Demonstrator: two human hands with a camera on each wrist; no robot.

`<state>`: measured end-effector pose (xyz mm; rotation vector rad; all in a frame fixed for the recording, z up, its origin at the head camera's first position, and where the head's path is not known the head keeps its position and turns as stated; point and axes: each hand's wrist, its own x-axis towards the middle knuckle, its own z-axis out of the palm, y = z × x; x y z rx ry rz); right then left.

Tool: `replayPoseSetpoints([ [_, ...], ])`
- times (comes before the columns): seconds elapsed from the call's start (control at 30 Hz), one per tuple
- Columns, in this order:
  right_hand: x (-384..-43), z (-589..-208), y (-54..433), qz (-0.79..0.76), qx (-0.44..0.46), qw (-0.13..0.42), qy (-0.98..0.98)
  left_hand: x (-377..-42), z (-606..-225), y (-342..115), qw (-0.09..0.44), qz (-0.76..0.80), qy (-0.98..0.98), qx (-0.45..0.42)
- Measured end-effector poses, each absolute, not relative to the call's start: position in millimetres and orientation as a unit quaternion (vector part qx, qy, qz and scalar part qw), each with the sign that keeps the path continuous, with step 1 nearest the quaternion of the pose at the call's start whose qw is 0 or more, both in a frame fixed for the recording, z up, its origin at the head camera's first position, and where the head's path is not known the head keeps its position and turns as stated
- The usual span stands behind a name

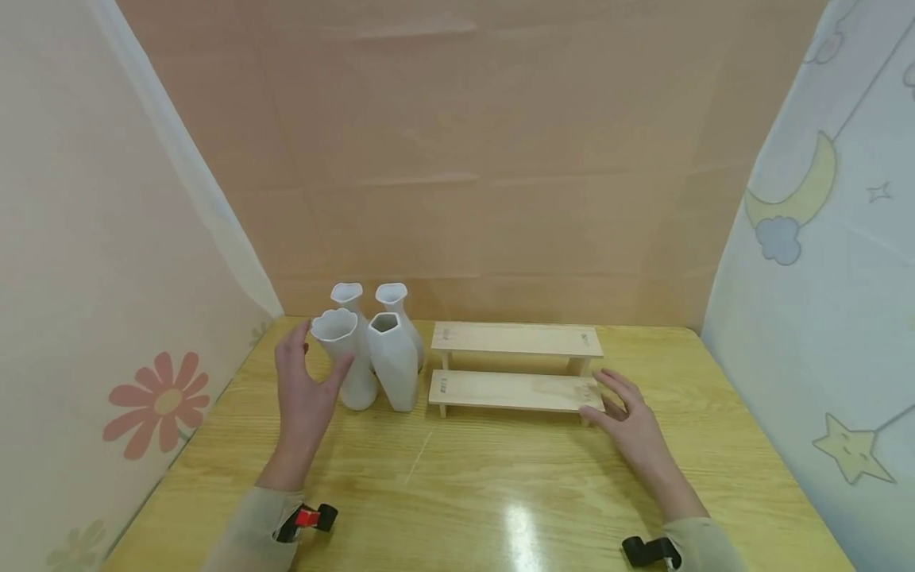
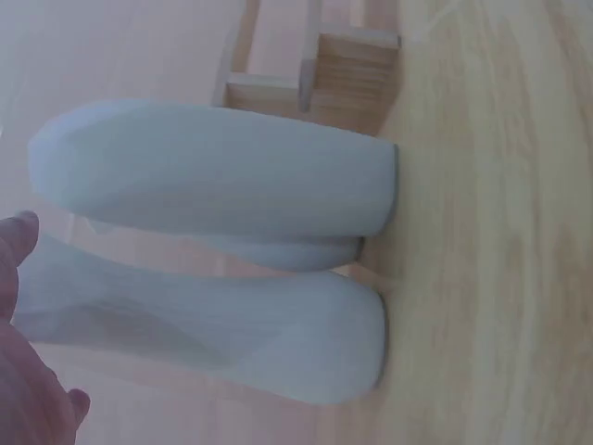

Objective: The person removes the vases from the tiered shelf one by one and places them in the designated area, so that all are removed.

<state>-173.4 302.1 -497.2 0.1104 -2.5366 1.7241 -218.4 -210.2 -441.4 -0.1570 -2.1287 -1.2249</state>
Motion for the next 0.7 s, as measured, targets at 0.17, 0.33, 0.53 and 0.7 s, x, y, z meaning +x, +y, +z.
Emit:
replayPoseSetpoints([
  [0.17,-171,-489,301,0.538,0.049,0.065,-0.839,-208,-428,-198,0.347,-0.431,-0.831,-0.056],
  [0.33,-169,-476,296,0.49,0.063,0.1,-0.864,-203,-421,-183,0.427,-0.349,-0.826,-0.12],
  [0.53,-164,-453,282,0.432,0.072,0.138,-0.889,-198,-410,-159,0.509,-0.272,-0.789,-0.21],
  [0.7,-159,-437,267,0.388,0.086,0.16,-0.904,-192,-403,-134,0.52,-0.23,-0.784,-0.25],
])
